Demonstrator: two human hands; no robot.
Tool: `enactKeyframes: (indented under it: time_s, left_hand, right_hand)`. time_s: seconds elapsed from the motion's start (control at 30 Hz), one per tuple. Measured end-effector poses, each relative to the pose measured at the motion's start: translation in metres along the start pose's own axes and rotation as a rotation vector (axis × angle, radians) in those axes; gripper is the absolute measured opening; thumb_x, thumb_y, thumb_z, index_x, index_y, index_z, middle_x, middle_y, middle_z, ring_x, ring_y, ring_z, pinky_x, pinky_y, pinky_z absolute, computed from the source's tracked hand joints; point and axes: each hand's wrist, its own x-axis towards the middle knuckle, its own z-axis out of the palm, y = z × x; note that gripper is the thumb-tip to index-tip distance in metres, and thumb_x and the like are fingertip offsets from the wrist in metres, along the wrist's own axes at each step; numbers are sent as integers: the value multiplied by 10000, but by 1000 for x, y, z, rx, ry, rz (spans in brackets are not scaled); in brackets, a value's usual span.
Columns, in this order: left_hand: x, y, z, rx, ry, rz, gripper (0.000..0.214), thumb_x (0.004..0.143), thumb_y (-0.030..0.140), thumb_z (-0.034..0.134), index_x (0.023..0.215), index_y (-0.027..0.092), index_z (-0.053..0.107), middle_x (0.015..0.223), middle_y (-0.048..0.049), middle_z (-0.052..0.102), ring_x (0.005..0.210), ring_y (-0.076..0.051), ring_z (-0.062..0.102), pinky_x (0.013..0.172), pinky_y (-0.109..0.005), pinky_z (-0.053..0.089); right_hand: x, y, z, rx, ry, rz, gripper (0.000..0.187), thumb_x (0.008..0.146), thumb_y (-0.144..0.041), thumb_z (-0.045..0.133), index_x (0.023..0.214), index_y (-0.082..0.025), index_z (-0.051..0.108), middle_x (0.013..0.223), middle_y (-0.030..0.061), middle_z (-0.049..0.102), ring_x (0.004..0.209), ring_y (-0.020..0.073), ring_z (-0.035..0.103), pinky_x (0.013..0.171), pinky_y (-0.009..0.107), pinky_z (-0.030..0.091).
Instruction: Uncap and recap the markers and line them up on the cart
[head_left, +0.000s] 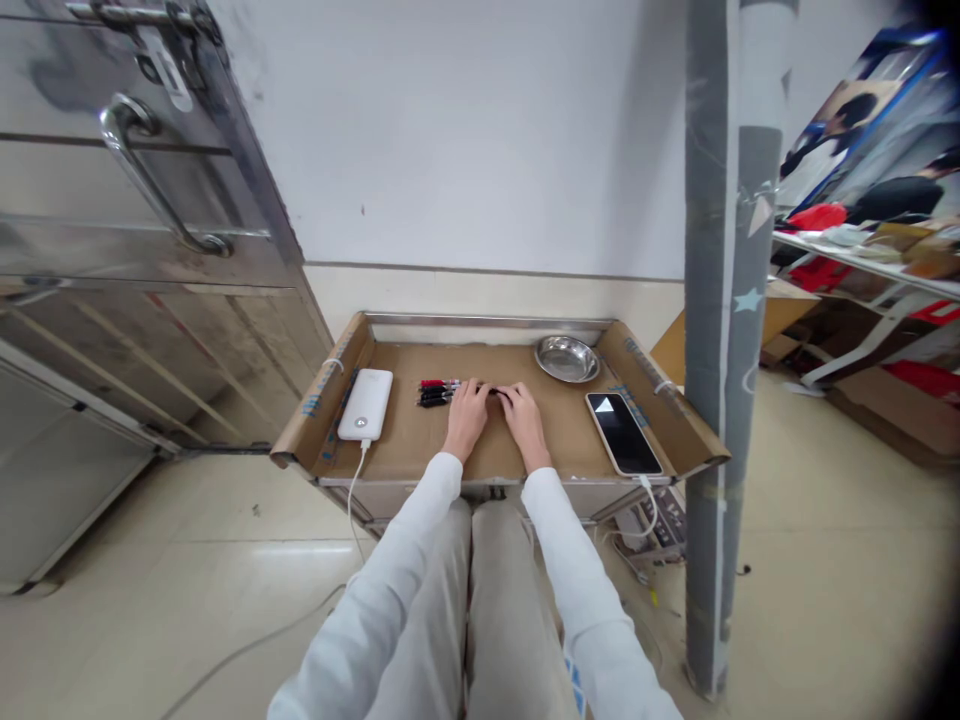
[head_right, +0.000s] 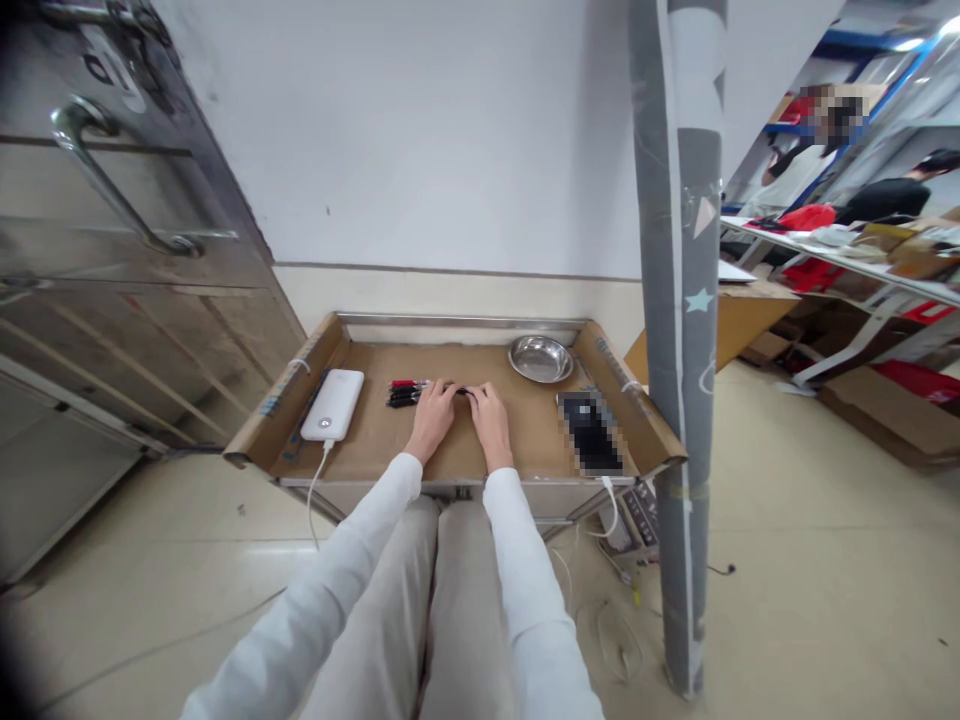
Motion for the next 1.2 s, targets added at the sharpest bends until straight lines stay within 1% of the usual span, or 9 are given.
enactKeyframes:
  time_s: [0.13,0.23,0.4,0.53,0.67,0.87,0.97,1.03,1.2]
  left_hand:
    - [-5,3,2,30,-18,24,262,874,104,413,1090,142,558,1006,-105,554,950,-229,497,869,-362,410]
    - [-4,1,6,31,-33,9,206,909,161,401,1026,141,570,969,-101,555,921,-224,495,851,-359,412]
    - [0,-2,9,41,-40,-29,185,925,228,413,954,147,578,939,-98,555,926,-229,502,847,-371,417]
    - [1,1,7,95,3,-107,197,920,237,426,1001,118,561,1001,-130,552,995,-253,506,867,-394,419]
    - [1,3,5,103,25,-179,224,920,249,420,1048,123,555,1061,-152,546,1039,-273,501,868,-415,424]
    - [4,3,1,107,37,-215,208,921,255,415,1009,167,580,1118,-148,531,1028,-277,500,872,-428,423]
    - [6,4,-2,106,49,-252,214,917,252,421,1049,166,566,1165,-153,510,1047,-282,492,869,-424,426]
    - [6,5,-4,106,59,-280,230,913,247,429,1082,144,546,1181,-164,500,1060,-290,487,867,-419,429]
    - [-5,10,-9,127,100,-336,266,903,123,325,1081,96,521,1192,-183,493,1056,-289,491,871,-408,422]
  right_hand:
    - [0,1,0,29,35,65,339,948,-289,347,1067,-206,653,946,79,564,823,180,568,799,303,459]
    - [-1,2,1,18,11,67,332,940,-279,359,1058,-203,660,947,80,558,832,182,568,799,304,465]
    - [-1,4,4,53,-40,38,307,920,-221,387,1060,-209,659,971,79,568,878,177,574,845,302,461]
    - [0,5,4,77,-36,36,288,904,-186,401,1068,-203,638,980,79,583,892,183,579,851,310,458]
    - [-1,5,4,50,-18,56,263,913,-187,391,1012,-197,634,968,78,582,876,186,573,832,319,453]
    - [0,1,1,-164,3,33,277,939,-254,375,959,-199,646,912,83,569,859,202,530,790,321,414]
    - [1,-3,-1,-257,-19,33,269,937,-276,393,962,-195,649,912,91,579,846,207,517,776,324,385]
    - [1,-5,-2,-262,-20,31,262,937,-268,391,976,-188,638,924,89,589,862,203,518,782,318,368]
    - [2,-7,-2,-227,21,57,214,907,-204,396,899,-175,608,908,70,600,864,188,518,772,293,341]
